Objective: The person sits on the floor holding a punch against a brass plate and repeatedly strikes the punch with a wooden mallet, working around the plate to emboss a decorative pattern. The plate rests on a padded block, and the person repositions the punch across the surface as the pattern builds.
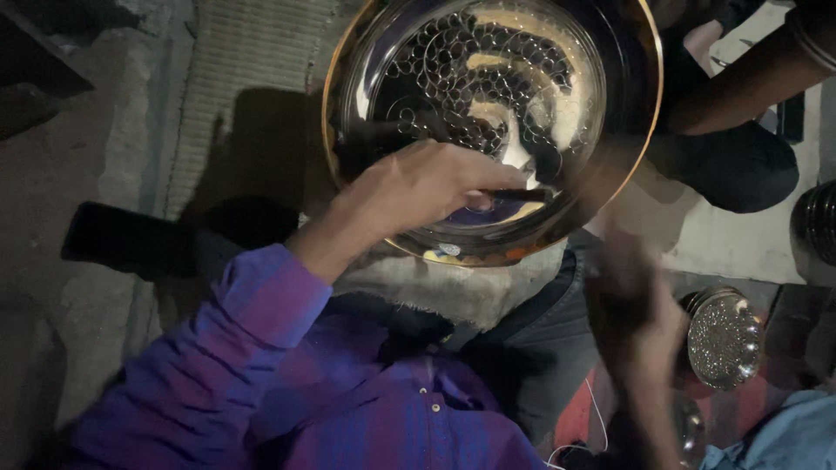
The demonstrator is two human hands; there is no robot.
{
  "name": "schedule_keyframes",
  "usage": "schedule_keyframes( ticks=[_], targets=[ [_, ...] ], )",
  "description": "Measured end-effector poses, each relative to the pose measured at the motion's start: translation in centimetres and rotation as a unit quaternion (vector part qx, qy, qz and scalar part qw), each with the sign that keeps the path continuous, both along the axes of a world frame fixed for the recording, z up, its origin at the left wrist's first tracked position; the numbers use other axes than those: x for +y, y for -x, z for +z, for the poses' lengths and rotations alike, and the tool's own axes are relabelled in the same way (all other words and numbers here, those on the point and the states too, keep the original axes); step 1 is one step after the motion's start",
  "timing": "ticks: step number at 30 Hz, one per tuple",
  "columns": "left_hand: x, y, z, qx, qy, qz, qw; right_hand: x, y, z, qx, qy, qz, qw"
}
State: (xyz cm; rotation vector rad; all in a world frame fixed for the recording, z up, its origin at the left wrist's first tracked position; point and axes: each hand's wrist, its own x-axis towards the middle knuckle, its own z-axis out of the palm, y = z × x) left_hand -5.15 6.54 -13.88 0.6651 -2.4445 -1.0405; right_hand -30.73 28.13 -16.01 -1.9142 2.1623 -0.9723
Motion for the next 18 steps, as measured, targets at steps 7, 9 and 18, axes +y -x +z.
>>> schedule_keyframes(
  ticks=[7, 9, 18],
  targets=[
    [-0.5, 0.1, -8.9, 0.164, 0.189, 0.072, 0.965, -4.3, 0.7, 5.0, 0.097, -0.043, 0.026, 0.994],
    [-0.5, 0.2, -10.3, 0.119, 0.106, 0.099, 0.982, -5.9, -0.2, 6.0, -0.034, -0.065, 0.03, 0.997],
    [6.4, -1.6, -4.0, 0.189, 0.066, 0.241, 0.95, -6.5, -3.0, 15.9, 0.361, -0.194, 0.055, 0.91]
  ],
)
